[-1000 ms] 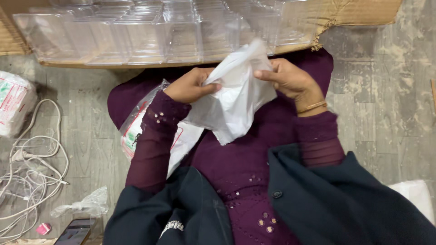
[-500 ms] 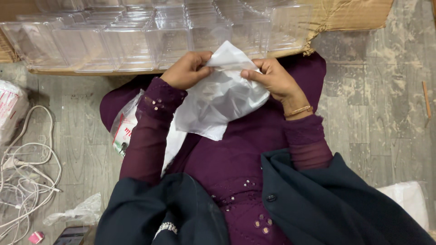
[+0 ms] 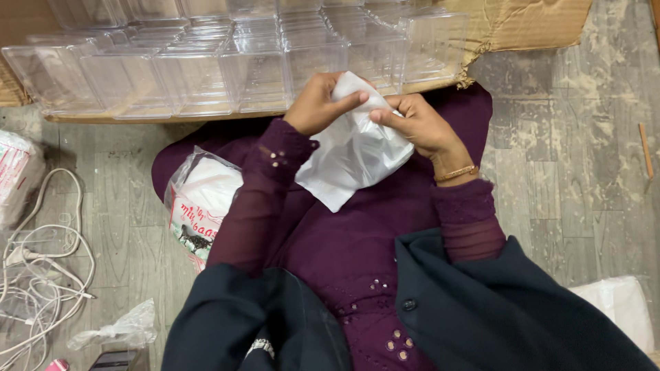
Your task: The person sits on the floor and opens clear plastic bags, removing clear plastic boxes from them. They stack the boxes into a large cardboard box, handle individual boxes to fit them together, and place other items into plastic bags.
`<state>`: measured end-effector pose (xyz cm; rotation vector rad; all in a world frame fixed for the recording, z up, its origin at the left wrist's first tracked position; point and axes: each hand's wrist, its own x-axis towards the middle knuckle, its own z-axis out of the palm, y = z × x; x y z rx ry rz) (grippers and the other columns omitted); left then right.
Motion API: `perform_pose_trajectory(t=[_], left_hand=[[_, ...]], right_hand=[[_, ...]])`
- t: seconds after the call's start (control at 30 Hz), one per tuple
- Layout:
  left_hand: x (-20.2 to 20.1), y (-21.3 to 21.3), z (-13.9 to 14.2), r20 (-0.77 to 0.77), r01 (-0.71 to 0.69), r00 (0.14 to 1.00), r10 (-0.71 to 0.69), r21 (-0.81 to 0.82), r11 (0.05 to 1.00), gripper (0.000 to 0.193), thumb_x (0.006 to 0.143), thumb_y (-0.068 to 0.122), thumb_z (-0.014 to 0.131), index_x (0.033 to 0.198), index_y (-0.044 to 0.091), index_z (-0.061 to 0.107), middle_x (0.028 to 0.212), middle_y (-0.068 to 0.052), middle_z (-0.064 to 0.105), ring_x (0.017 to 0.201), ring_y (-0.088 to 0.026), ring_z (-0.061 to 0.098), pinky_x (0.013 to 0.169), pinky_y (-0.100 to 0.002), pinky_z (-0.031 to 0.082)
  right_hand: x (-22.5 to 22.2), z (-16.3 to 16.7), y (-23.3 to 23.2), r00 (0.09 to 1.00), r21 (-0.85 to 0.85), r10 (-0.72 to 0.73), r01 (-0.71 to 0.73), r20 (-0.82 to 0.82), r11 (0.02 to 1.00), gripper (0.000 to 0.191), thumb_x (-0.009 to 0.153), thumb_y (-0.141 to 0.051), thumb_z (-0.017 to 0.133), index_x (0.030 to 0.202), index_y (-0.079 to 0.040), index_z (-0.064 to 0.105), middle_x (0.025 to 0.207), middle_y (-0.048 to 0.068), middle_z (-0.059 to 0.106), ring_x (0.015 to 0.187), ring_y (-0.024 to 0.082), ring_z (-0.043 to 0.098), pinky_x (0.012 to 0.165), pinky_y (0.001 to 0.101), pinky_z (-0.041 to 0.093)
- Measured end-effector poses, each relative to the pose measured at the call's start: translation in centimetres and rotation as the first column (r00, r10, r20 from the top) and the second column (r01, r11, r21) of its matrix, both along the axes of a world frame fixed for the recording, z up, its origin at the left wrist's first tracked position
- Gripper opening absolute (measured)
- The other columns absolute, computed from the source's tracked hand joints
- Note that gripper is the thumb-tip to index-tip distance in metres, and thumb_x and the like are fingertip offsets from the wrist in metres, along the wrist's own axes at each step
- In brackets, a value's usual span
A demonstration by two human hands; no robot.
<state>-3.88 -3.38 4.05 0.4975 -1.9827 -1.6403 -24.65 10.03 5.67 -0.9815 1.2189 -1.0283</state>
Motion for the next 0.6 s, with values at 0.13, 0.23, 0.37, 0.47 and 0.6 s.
perform_pose_trajectory(t=[0.13,0.23,0.37,0.47,0.6], left_hand=[[-1.2,0.0,-1.2,-0.243,-0.096,0.943,0.226,0.452,0.887,0.019,0.094,0.016,0.077,0.105,0.0,0.074,0.098,-0.007,0.077,0.088,-0.014,0.073,0.081,-0.031,0.06],[-1.8,0.2,-2.1,-0.308,-0.065,0.927,0.215,0.433,0.899,0.015,0.096,0.011,0.08,0.099,0.002,0.069,0.092,-0.005,0.069,0.082,-0.012,0.065,0.075,-0.03,0.054],[-3.5,0.9,-2.4,-0.384,-0.112,0.883,0.268,0.381,0.918,0.017,0.095,0.009,0.078,0.093,0.004,0.062,0.105,-0.004,0.074,0.092,-0.01,0.066,0.084,-0.027,0.053],[-4.6,1.3,-1.8,-0.363,-0.147,0.881,0.303,0.399,0.905,0.016,0.096,0.013,0.076,0.097,0.005,0.062,0.094,-0.004,0.075,0.088,-0.011,0.068,0.082,-0.028,0.055],[-5.1,1.7,-0.8,-0.251,-0.152,0.933,0.258,0.375,0.915,0.025,0.1,0.027,0.07,0.106,0.003,0.077,0.089,0.0,0.071,0.081,-0.008,0.06,0.076,-0.026,0.051]], right_hand=[[-1.2,-0.1,0.7,0.982,-0.254,-0.182,0.163,-0.054,0.953,0.022,0.095,-0.012,0.076,0.112,0.001,0.07,0.103,0.002,0.072,0.09,0.008,0.067,0.084,0.0222,0.056],[-1.9,-0.1,1.4,0.966,-0.255,-0.238,0.207,-0.099,0.944,0.016,0.097,-0.008,0.076,0.109,0.002,0.072,0.1,0.003,0.072,0.09,0.008,0.064,0.085,0.0223,0.053],[-1.4,0.2,1.8,0.888,-0.365,-0.369,0.259,-0.274,0.894,0.015,0.103,-0.009,0.069,0.111,0.003,0.072,0.097,0.0,0.074,0.086,0.005,0.063,0.08,0.0207,0.051],[-0.4,1.0,2.0,0.685,-0.429,-0.466,0.241,-0.56,0.87,0.015,0.105,-0.008,0.064,0.113,0.003,0.072,0.089,-0.001,0.072,0.077,0.005,0.06,0.07,0.0208,0.049],[0.8,1.6,1.7,0.607,-0.497,-0.565,0.301,-0.559,0.814,0.015,0.107,-0.007,0.06,0.112,0.003,0.069,0.087,0.0,0.071,0.075,0.005,0.061,0.066,0.0217,0.049]])
